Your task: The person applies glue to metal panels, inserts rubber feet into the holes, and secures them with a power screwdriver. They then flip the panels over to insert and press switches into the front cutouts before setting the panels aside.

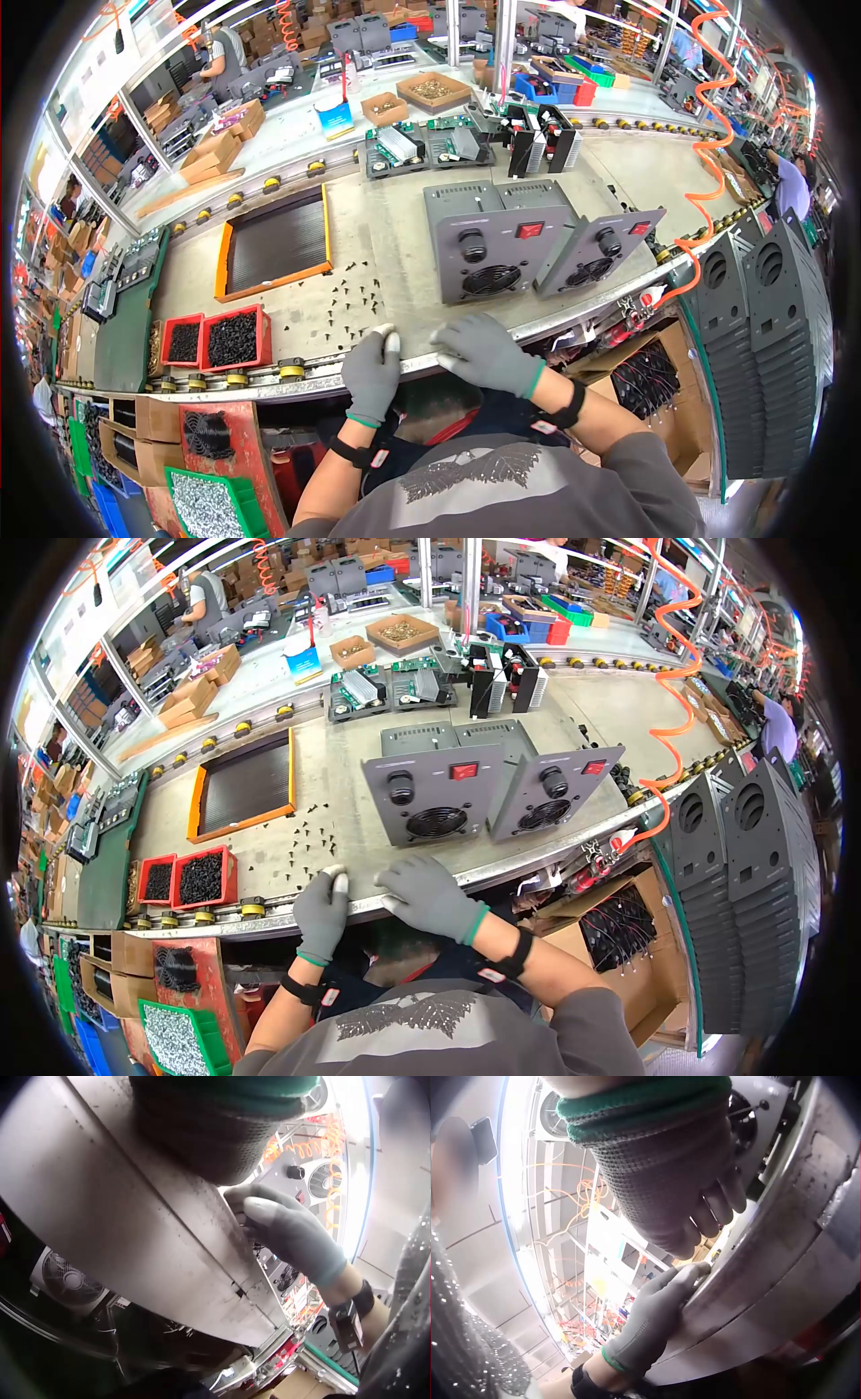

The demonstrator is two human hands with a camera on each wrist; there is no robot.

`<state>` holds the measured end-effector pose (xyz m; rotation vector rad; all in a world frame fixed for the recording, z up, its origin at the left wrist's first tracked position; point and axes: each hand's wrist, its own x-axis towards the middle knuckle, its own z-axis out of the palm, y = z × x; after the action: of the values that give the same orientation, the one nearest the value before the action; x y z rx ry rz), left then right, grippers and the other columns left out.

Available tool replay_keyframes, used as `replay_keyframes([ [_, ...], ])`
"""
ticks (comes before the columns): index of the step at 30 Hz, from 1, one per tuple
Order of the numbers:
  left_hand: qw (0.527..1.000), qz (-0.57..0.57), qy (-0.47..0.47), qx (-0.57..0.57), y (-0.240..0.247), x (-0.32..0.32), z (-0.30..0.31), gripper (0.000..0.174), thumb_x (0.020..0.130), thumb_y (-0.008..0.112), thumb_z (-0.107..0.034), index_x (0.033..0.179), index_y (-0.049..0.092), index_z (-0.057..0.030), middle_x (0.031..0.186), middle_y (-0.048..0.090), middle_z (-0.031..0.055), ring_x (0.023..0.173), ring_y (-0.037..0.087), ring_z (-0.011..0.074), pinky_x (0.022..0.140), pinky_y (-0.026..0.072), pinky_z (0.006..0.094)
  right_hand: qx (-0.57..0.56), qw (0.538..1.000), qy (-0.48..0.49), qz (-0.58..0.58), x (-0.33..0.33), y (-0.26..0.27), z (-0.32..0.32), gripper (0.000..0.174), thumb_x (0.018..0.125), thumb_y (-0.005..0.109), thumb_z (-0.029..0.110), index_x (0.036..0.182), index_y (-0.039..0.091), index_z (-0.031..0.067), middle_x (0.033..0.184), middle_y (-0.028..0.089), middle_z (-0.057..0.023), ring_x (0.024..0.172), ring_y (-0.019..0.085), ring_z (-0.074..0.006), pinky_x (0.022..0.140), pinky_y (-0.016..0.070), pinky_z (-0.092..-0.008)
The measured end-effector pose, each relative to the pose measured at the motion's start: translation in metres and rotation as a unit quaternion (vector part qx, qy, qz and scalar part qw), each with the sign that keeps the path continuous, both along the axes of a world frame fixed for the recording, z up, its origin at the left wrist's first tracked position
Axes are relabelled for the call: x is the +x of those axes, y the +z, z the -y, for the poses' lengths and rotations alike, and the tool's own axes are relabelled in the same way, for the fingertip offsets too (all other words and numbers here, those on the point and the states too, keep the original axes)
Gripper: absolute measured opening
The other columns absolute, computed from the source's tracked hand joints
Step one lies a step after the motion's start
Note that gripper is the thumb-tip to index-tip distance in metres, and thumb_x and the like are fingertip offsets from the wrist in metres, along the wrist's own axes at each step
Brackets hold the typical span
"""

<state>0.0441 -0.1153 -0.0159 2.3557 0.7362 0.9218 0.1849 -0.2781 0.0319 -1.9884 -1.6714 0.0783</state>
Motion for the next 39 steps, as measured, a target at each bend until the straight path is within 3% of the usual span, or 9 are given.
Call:
replay_keyframes([
  [1, 1.000, 0.003, -0.005, -0.002, 0.002, 0.000, 0.003, 0.021, 0.089, 0.063, -0.029, 0.099, 0.071, -0.0127, 0.070, 0.061, 0.0104, 0.068, 0.060, 0.0310, 0.065, 0.0474, 0.0423, 0.013, 1.000, -0.007, 0.024, 0.001, -0.005, -0.007, 0.031, 0.083, 0.065, 0.029, 0.107, 0.062, 0.0110, 0.099, 0.060, -0.0076, 0.098, 0.058, -0.0291, 0.083, 0.0461, -0.0425],
  [3, 0.983, -0.093, -0.029, 0.154, 0.006, -0.003, 0.009, 0.017, 0.087, 0.065, -0.026, 0.097, 0.072, -0.0138, 0.064, 0.059, 0.0084, 0.063, 0.057, 0.0280, 0.062, 0.0443, 0.0403, 0.009, 0.999, -0.030, 0.014, 0.004, -0.019, -0.018, 0.033, 0.083, 0.064, 0.031, 0.110, 0.061, 0.0117, 0.101, 0.059, -0.0085, 0.099, 0.057, -0.0294, 0.085, 0.0453, -0.0433],
  [4, 0.980, -0.057, -0.041, 0.184, 0.002, -0.002, 0.008, 0.015, 0.085, 0.067, -0.025, 0.094, 0.072, -0.0138, 0.061, 0.058, 0.0069, 0.061, 0.055, 0.0257, 0.060, 0.0416, 0.0389, 0.009, 0.999, -0.048, 0.000, 0.006, -0.024, -0.020, 0.036, 0.084, 0.064, 0.033, 0.112, 0.060, 0.0123, 0.104, 0.058, -0.0093, 0.101, 0.056, -0.0298, 0.087, 0.0446, -0.0441],
  [8, 0.973, -0.026, -0.042, 0.226, -0.002, 0.000, 0.008, 0.015, 0.083, 0.068, -0.023, 0.091, 0.072, -0.0117, 0.060, 0.057, 0.0060, 0.061, 0.055, 0.0248, 0.059, 0.0414, 0.0392, 0.035, 0.985, -0.156, 0.068, 0.008, -0.026, -0.023, 0.039, 0.080, 0.067, 0.036, 0.111, 0.061, 0.0130, 0.103, 0.059, -0.0079, 0.096, 0.057, -0.0296, 0.084, 0.0466, -0.0427],
  [10, 0.973, -0.026, -0.046, 0.225, -0.003, -0.002, 0.007, 0.014, 0.083, 0.068, -0.023, 0.091, 0.072, -0.0113, 0.060, 0.057, 0.0060, 0.060, 0.055, 0.0247, 0.058, 0.0413, 0.0392, -0.007, 0.976, -0.204, 0.071, 0.009, -0.025, -0.025, 0.044, 0.080, 0.068, 0.043, 0.112, 0.062, 0.0129, 0.105, 0.058, -0.0079, 0.098, 0.056, -0.0296, 0.085, 0.0457, -0.0427],
  [19, 0.976, -0.046, -0.049, 0.208, -0.001, -0.006, 0.008, 0.016, 0.087, 0.065, -0.025, 0.095, 0.070, -0.0113, 0.066, 0.059, 0.0060, 0.065, 0.056, 0.0268, 0.060, 0.0418, 0.0394, -0.075, 0.955, -0.274, 0.087, 0.003, -0.013, -0.026, 0.061, 0.071, 0.072, 0.054, 0.112, 0.061, 0.0115, 0.106, 0.057, -0.0081, 0.102, 0.055, -0.0284, 0.084, 0.0439, -0.0432],
  [23, 0.984, -0.075, -0.037, 0.158, 0.002, -0.003, 0.010, 0.017, 0.088, 0.065, -0.028, 0.091, 0.071, -0.0119, 0.067, 0.061, 0.0091, 0.066, 0.058, 0.0300, 0.061, 0.0452, 0.0417, -0.125, 0.943, -0.299, 0.081, 0.012, -0.003, -0.020, 0.059, 0.071, 0.071, 0.052, 0.113, 0.060, 0.0117, 0.107, 0.056, -0.0083, 0.104, 0.055, -0.0284, 0.083, 0.0444, -0.0433],
  [29, 0.981, -0.065, -0.035, 0.180, -0.001, -0.001, 0.012, 0.019, 0.086, 0.065, -0.026, 0.095, 0.072, -0.0112, 0.065, 0.060, 0.0081, 0.063, 0.056, 0.0282, 0.058, 0.0432, 0.0415, -0.147, 0.936, -0.310, 0.074, 0.029, 0.001, -0.002, 0.050, 0.072, 0.068, 0.040, 0.112, 0.058, 0.0111, 0.110, 0.057, -0.0082, 0.106, 0.055, -0.0268, 0.084, 0.0411, -0.0465],
  [39, 0.980, -0.058, -0.024, 0.188, -0.002, 0.000, 0.013, 0.017, 0.088, 0.064, -0.026, 0.092, 0.070, -0.0110, 0.063, 0.058, 0.0092, 0.062, 0.056, 0.0296, 0.057, 0.0430, 0.0430, -0.077, 0.927, -0.356, 0.091, 0.079, -0.019, 0.048, 0.043, 0.071, 0.066, 0.029, 0.108, 0.061, 0.0093, 0.107, 0.058, -0.0113, 0.106, 0.054, -0.0315, 0.090, 0.0424, -0.0452],
])
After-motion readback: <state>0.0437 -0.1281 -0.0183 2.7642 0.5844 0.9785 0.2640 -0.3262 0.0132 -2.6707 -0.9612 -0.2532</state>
